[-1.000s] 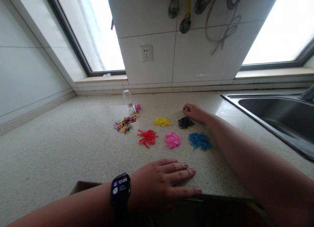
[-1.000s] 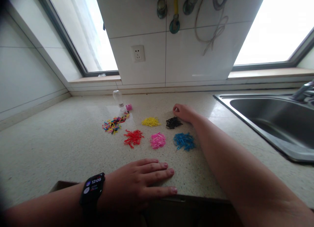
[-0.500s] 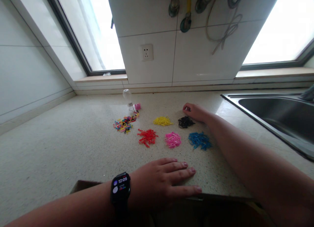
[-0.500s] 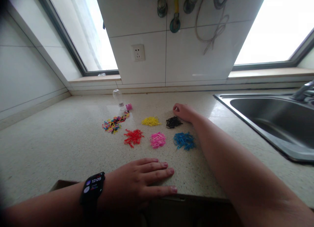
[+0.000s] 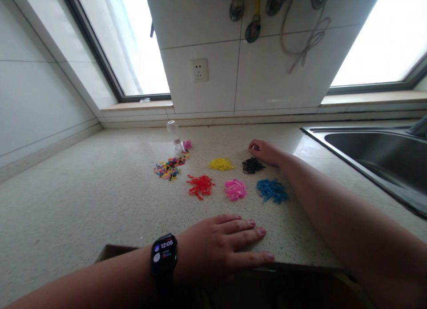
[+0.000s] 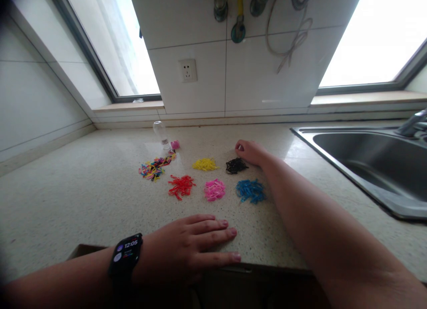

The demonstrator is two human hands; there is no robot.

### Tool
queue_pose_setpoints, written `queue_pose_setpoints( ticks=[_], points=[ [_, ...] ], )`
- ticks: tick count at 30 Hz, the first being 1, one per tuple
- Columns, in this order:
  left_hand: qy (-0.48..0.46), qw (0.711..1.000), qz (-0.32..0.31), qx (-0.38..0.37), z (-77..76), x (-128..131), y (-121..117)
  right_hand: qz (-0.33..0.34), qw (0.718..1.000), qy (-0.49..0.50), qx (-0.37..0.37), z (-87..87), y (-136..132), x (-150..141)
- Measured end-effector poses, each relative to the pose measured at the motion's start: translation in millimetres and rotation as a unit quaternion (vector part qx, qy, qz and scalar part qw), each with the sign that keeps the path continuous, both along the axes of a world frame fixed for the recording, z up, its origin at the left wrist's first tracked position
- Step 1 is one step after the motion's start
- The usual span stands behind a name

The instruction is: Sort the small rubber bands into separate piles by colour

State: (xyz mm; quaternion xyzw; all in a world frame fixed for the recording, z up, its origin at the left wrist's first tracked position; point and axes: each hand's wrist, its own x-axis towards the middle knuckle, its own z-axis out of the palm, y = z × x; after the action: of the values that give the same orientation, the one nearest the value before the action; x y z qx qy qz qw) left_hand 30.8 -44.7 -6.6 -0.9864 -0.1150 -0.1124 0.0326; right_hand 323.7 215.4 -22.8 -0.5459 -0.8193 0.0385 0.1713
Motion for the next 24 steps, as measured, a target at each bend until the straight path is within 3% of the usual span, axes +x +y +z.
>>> queue_pose_setpoints(
  ticks=[24],
  points=[
    [-0.002, 1.000, -0.001, -0.015, 1.5, 0.2, -0.5, -0.002, 1.000, -0.001, 0.004, 1.7, -2.3, -1.8]
  ],
)
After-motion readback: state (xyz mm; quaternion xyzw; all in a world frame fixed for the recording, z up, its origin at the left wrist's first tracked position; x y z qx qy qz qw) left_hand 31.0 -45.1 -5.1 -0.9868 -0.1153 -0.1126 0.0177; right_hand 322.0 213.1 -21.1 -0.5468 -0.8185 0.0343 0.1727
